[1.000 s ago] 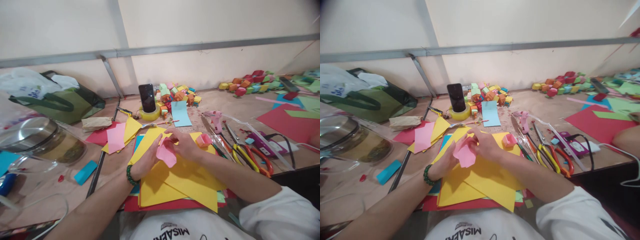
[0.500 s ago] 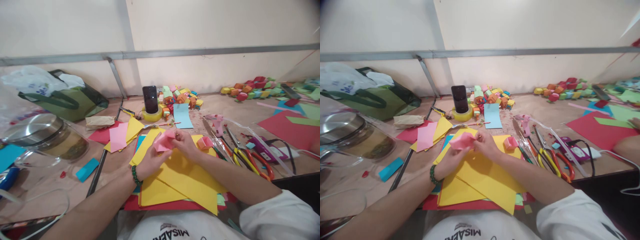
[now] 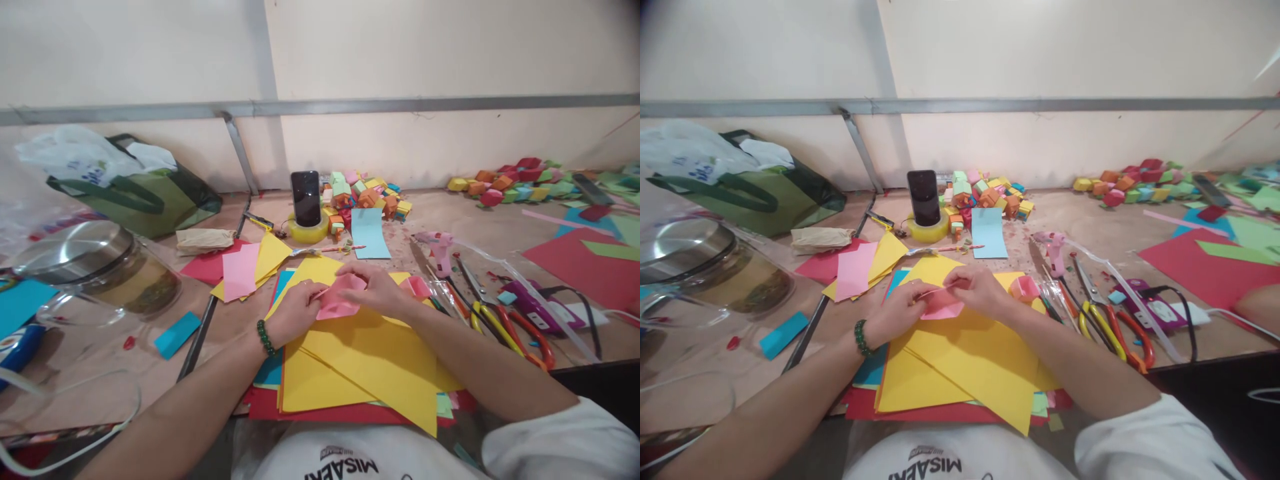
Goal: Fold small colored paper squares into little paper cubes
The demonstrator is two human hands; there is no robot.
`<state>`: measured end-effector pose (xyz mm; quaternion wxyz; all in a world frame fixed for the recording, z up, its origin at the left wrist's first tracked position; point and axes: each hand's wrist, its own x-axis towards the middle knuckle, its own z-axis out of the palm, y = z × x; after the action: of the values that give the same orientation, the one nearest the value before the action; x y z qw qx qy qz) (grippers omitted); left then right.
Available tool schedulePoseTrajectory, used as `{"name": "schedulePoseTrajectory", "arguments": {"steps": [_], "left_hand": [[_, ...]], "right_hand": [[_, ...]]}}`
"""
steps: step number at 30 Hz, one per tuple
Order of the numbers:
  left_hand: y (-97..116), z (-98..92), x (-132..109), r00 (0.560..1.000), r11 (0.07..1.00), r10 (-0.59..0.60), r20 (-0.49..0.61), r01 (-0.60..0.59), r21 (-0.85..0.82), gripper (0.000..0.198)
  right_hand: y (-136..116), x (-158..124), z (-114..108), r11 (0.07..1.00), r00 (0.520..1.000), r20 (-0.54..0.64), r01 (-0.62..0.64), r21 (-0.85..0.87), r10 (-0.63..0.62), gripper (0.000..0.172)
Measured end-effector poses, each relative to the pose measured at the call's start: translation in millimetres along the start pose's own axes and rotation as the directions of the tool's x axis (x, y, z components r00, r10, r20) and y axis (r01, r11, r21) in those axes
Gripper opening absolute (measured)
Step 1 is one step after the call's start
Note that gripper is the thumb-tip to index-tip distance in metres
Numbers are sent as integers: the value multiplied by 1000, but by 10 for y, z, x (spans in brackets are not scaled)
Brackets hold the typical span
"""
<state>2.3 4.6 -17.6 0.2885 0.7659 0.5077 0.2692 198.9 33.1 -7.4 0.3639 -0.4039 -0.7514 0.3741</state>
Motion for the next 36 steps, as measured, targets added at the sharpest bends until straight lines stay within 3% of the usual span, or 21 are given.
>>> {"name": "schedulePoseTrajectory", "arguments": {"steps": [5,9,11,14,17,20,23,26,28,30,32,36], "left_hand": [[34,-47,-19,998,999,-40,-46,38,-34,29],[53,-61,-59,994,996,17,-105,-7,93,31],[55,-54,-73,991,985,61,-118,-41,166,35],[63,-47,-84,986,972,109,-123,-80,220,40],[77,-37,-96,983,970,140,-121,-112,215,41],[80,-15,-112,978,955,166,-125,-128,269,41],[70,3,-126,974,917,184,-135,-120,381,42],[65,0,-135,973,879,188,-137,-104,465,43],[74,-7,-142,971,861,194,-139,-101,499,44],[88,-9,-152,966,840,214,-142,-108,532,44],[100,-5,-163,959,812,249,-139,-128,570,44],[102,6,-171,956,771,272,-114,-146,620,45]], "right_hand": [[85,-13,4,1000,1000,22,12,29,-12,27],[80,-32,9,985,985,-4,171,-18,-171,28],[51,-51,25,946,950,-30,307,-106,-311,28],[-10,-85,59,821,852,-60,479,-311,-520,27],[-55,-123,99,694,777,-27,546,-470,-629,27],[-61,-161,131,617,754,20,552,-561,-656,29],[-65,-187,118,673,781,18,550,-495,-624,26],[-109,-190,65,833,862,43,501,-237,-506,22],[-144,-179,39,914,921,34,389,-116,-388,14],[-162,-163,41,964,967,-46,243,-104,-249,7],[-158,-147,65,982,982,-124,122,-141,-139,8],[-131,-127,114,981,990,-127,43,-191,-68,8]]}}
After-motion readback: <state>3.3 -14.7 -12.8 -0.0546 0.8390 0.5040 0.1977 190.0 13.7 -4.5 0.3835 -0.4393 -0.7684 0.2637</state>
